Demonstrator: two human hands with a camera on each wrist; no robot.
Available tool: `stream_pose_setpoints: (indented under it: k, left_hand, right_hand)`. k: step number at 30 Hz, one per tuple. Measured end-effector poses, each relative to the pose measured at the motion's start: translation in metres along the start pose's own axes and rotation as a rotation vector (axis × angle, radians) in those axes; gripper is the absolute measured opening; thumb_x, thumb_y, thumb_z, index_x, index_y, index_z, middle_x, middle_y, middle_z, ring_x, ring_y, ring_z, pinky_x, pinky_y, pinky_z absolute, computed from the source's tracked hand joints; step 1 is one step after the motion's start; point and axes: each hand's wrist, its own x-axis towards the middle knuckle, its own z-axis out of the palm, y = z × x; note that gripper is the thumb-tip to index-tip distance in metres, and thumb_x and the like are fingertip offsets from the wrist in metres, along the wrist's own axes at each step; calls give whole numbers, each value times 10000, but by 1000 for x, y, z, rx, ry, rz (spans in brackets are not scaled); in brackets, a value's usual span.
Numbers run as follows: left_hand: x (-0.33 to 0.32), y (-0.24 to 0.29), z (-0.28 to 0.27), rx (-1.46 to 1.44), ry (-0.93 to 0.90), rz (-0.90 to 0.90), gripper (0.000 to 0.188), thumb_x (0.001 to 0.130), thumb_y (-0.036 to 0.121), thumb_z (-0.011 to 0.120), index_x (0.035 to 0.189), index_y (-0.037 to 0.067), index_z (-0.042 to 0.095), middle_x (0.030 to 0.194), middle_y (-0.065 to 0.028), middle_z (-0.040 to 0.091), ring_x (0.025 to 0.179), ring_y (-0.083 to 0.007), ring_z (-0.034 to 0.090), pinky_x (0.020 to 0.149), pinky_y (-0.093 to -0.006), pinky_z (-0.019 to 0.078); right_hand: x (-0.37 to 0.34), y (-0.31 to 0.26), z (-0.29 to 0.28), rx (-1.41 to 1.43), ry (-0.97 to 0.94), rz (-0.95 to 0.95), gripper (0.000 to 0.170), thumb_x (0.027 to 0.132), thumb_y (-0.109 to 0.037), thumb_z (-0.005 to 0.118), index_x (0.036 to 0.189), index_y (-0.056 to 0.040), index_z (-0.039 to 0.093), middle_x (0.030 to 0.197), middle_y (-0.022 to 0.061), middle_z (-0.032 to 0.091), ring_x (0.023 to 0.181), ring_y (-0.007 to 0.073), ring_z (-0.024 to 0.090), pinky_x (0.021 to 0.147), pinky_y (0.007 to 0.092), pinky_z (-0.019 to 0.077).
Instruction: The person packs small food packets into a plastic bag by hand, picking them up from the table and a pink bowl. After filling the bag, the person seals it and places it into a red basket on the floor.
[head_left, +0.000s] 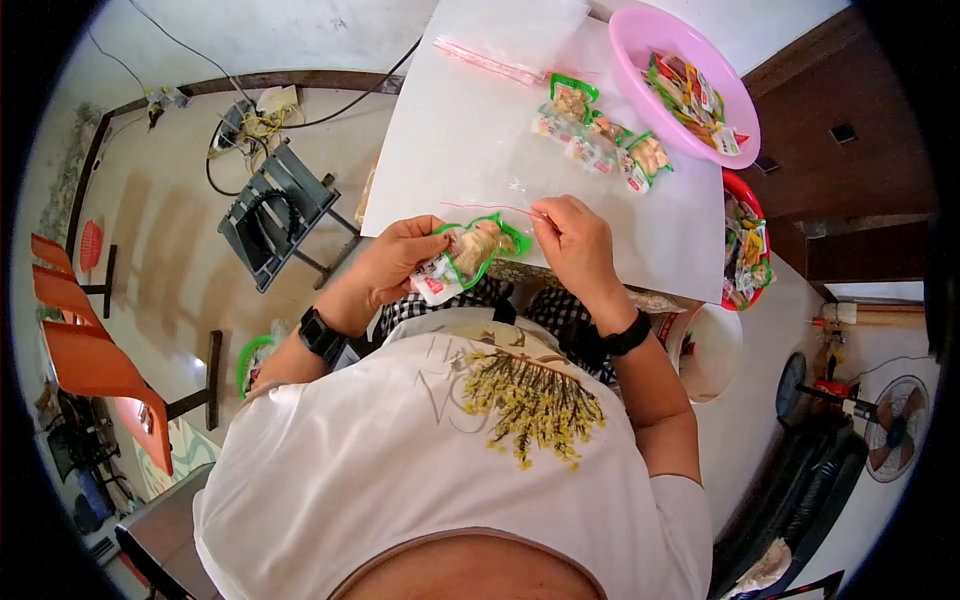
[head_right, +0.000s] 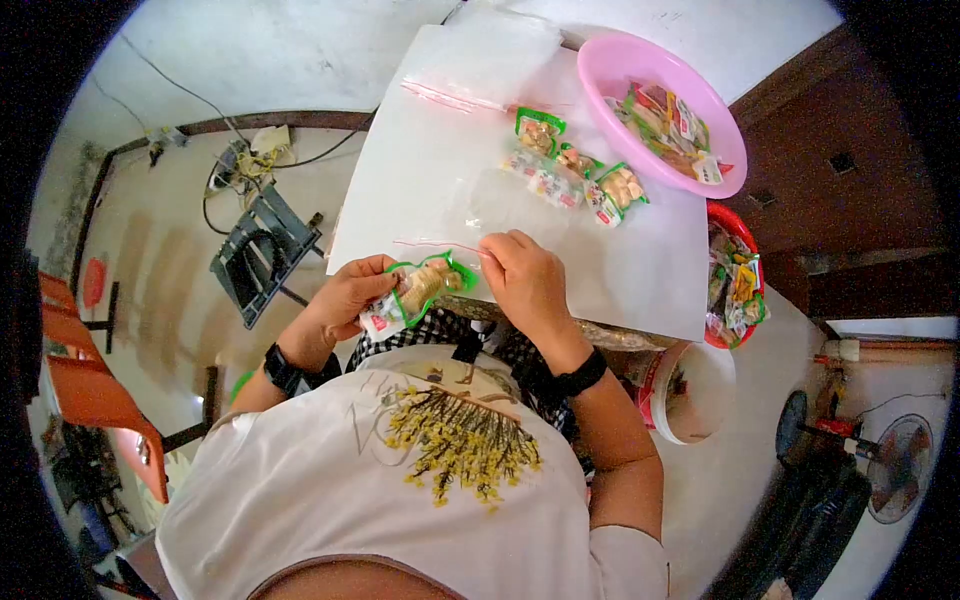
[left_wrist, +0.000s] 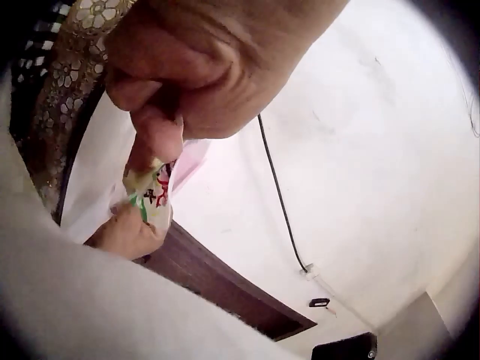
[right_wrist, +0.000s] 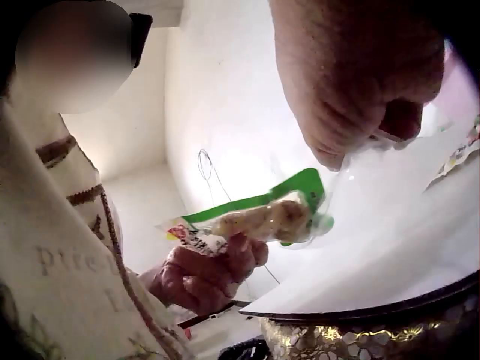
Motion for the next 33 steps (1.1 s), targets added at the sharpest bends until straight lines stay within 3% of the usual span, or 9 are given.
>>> stream_pose_setpoints:
  k: [5, 8, 9, 15, 22, 28, 33]
  left_hand:
    - [10, 0, 6, -83, 108, 93, 166, 937, 85, 524, 1081, 24, 579, 841, -51, 656, 466, -50, 494, 369, -180, 377]
    - [12, -1, 4, -65, 66, 157, 197, 925, 36, 504, 1111, 42, 567, 872, -47, 650, 528, -69, 567, 420, -183, 449]
    - [15, -4, 4, -50, 98, 172, 211, 917, 19, 501, 1113, 53, 568, 866, -47, 649, 497, -61, 535, 387, -169, 402]
    - [31, -17, -7, 67, 159, 306, 201, 932, 60, 514, 1121, 71, 581, 836, -23, 641, 482, -42, 491, 362, -166, 359]
    - [31, -17, -2, 78, 116, 238, 246, 950, 99, 527, 1190, 106, 578, 803, 14, 617, 503, -15, 470, 387, -148, 337]
    - [18, -12, -16, 143, 56, 310, 292, 970, 95, 475, 1249, 109, 559, 802, 20, 625, 472, -14, 448, 404, -157, 355]
    - [17, -12, -10, 136, 29, 312, 331, 972, 86, 466, 1298, 104, 513, 833, 15, 624, 498, -19, 460, 431, -152, 387]
  right_hand:
    - [4, -6, 0, 13, -77, -46, 86, 814, -125, 638, 894, -95, 626, 776, 100, 582, 655, 311, 592, 558, 392, 472]
    - [6, -8, 6, 25, -116, -95, 96, 812, -133, 638, 903, -104, 634, 774, 98, 574, 658, 310, 591, 555, 392, 472]
    - [7, -11, 9, 27, -126, -115, 99, 811, -134, 637, 907, -107, 636, 772, 97, 572, 659, 309, 591, 554, 392, 471]
    - [13, -25, 25, 37, -189, -232, 112, 787, -104, 660, 897, -122, 666, 759, 76, 572, 643, 284, 593, 546, 370, 472]
    - [23, -36, 37, 26, -300, -304, 111, 776, -122, 669, 886, -125, 686, 750, 58, 587, 641, 260, 596, 557, 355, 476]
    - [34, -35, 26, 41, -193, -347, 129, 772, -126, 679, 899, -110, 692, 748, 56, 609, 706, 257, 599, 706, 365, 474]
    - [35, -36, 27, 72, -221, -355, 130, 773, -122, 685, 899, -91, 695, 738, 59, 612, 716, 248, 597, 720, 344, 467]
